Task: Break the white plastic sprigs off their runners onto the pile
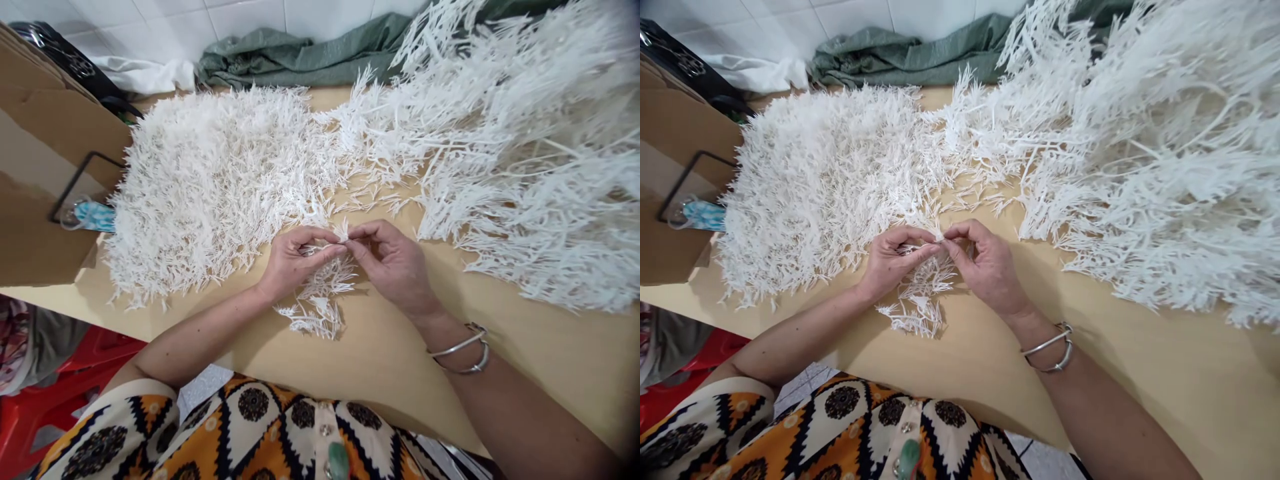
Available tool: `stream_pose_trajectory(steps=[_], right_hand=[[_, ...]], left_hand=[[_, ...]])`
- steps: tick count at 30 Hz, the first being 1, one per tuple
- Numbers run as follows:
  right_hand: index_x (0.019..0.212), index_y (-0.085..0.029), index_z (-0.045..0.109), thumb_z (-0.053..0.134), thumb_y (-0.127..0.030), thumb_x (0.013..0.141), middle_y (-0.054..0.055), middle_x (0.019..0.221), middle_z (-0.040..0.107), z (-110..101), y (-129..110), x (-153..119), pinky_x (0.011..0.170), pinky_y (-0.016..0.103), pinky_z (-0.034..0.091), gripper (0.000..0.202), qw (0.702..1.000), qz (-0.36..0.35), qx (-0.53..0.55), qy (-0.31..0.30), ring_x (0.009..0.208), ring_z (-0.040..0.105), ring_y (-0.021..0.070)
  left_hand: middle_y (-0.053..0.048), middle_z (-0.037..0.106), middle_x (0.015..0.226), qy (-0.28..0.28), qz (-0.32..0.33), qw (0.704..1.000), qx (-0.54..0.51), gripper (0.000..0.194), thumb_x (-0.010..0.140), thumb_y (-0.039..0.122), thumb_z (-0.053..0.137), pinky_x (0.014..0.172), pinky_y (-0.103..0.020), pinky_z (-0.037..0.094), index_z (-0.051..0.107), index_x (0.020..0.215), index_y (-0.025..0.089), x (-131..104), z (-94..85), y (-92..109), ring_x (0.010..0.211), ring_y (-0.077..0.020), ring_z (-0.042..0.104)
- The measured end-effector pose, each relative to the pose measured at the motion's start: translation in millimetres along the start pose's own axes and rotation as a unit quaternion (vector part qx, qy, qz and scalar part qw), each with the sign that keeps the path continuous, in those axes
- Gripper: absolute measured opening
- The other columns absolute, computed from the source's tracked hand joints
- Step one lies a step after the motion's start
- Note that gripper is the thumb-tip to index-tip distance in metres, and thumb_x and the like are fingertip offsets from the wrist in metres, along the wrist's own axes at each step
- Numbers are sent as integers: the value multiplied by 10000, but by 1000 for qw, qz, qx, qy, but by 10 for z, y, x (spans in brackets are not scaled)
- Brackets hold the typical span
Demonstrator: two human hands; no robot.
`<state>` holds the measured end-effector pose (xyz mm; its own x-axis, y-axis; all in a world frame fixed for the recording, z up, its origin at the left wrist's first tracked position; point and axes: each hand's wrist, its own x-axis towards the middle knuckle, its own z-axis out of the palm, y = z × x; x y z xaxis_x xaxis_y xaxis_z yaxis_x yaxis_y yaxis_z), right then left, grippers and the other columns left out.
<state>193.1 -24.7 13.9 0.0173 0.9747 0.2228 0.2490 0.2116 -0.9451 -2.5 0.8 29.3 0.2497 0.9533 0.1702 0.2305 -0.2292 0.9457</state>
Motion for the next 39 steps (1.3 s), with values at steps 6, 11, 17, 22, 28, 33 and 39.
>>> stream_pose_trajectory(steps=[6,11,17,22,28,33,39], right_hand=[[975,-268,692,678,-283,985,3,911,737,24,-20,9,763,304,601,23,998,25,64,-11,822,695,149],[1104,-279,705,718,-295,963,20,1015,741,-3,-42,22,858,341,612,143,999,14,41,-12,938,710,173],[995,-267,693,725,-221,908,4,900,719,-6,-52,39,699,290,579,104,999,16,46,-19,784,672,150],[926,-258,680,731,-187,879,11,935,745,37,-122,33,755,269,607,100,991,53,122,-17,832,708,137],[836,-254,635,743,-165,816,18,986,733,116,-166,-1,707,264,602,141,972,132,192,17,815,686,133],[771,-254,631,764,-188,781,-5,920,704,170,-137,-6,753,282,591,149,940,185,284,42,817,658,128],[724,-255,624,789,-189,773,-27,854,685,176,-218,21,831,294,578,184,900,217,377,36,829,645,123]], left_hand=[[-40,836,906,1,-24,999,-37,209,833,397,874,720,-253,589,840,922,212,-9,34,7,781,-120,724],[-10,774,753,-3,-52,998,-47,223,840,413,861,554,-215,488,832,912,204,10,48,1,591,-73,586],[-3,757,780,-31,-84,993,-74,204,867,399,832,510,-206,373,817,912,200,46,-1,76,553,-47,462],[18,684,714,-37,-81,994,-69,187,876,371,807,508,-204,358,769,858,189,54,-14,116,558,-54,452],[73,526,604,-34,-33,997,-57,129,877,291,772,524,-199,342,691,841,198,37,36,80,543,-54,396],[75,482,613,-42,-29,996,-75,174,904,349,780,556,-214,345,699,882,196,13,42,20,564,-59,387],[101,369,583,-50,-30,991,-122,228,928,400,777,537,-208,308,689,927,190,6,35,-8,532,-49,321]])
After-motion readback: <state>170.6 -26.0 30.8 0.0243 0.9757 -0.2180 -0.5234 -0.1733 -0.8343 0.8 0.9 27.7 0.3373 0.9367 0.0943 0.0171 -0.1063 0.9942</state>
